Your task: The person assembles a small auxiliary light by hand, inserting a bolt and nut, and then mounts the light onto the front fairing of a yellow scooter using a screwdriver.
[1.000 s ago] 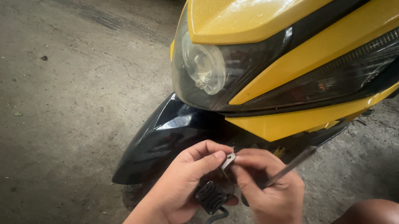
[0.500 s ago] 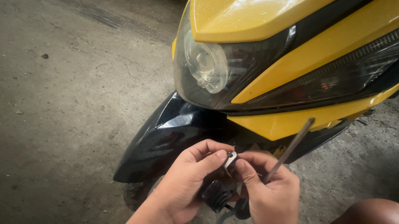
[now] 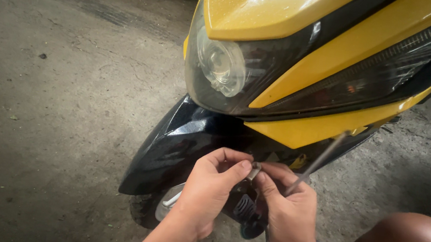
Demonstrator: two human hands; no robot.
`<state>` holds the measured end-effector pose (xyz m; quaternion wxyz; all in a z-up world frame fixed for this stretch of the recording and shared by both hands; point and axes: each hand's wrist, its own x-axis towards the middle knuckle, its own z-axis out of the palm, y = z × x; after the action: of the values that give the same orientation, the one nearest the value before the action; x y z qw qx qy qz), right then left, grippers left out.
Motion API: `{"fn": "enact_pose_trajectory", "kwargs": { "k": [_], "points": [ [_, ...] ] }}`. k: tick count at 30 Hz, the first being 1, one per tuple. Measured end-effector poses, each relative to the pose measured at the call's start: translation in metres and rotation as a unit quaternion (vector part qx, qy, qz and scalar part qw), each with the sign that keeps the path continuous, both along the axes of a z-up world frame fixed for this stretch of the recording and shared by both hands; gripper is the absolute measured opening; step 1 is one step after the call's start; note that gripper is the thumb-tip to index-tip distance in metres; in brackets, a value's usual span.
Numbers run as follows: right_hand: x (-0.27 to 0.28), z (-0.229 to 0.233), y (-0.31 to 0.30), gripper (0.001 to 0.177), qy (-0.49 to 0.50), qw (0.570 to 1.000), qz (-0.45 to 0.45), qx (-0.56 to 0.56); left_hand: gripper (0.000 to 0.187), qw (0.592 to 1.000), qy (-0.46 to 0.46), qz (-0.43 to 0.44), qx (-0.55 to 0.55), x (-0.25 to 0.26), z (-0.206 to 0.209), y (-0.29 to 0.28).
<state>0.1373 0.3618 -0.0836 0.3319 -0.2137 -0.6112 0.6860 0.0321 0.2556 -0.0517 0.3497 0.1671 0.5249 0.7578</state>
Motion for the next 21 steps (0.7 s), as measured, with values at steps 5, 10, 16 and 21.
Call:
{"fn": "enact_pose_trajectory", "kwargs": {
  "k": [5,10,16,21],
  "points": [
    [0.002,-0.007,0.008,0.020,0.021,1.000,-0.010,0.007,0.020,0.998,0.045,-0.003,-0.041,0.001,0.004,0.003],
    [0.004,-0.012,0.011,0.024,-0.041,0.999,-0.018,-0.028,0.019,0.999,0.036,0.030,-0.026,0.006,0.003,0.014],
    [0.007,-0.041,0.027,0.027,0.116,0.993,-0.018,0.009,0.023,0.996,0.040,0.070,-0.029,0.007,0.003,0.026],
    [-0.001,-0.080,0.042,0.030,0.008,0.996,-0.083,0.035,0.027,0.997,-0.054,0.033,0.054,0.004,0.008,0.031]
  ]
}}
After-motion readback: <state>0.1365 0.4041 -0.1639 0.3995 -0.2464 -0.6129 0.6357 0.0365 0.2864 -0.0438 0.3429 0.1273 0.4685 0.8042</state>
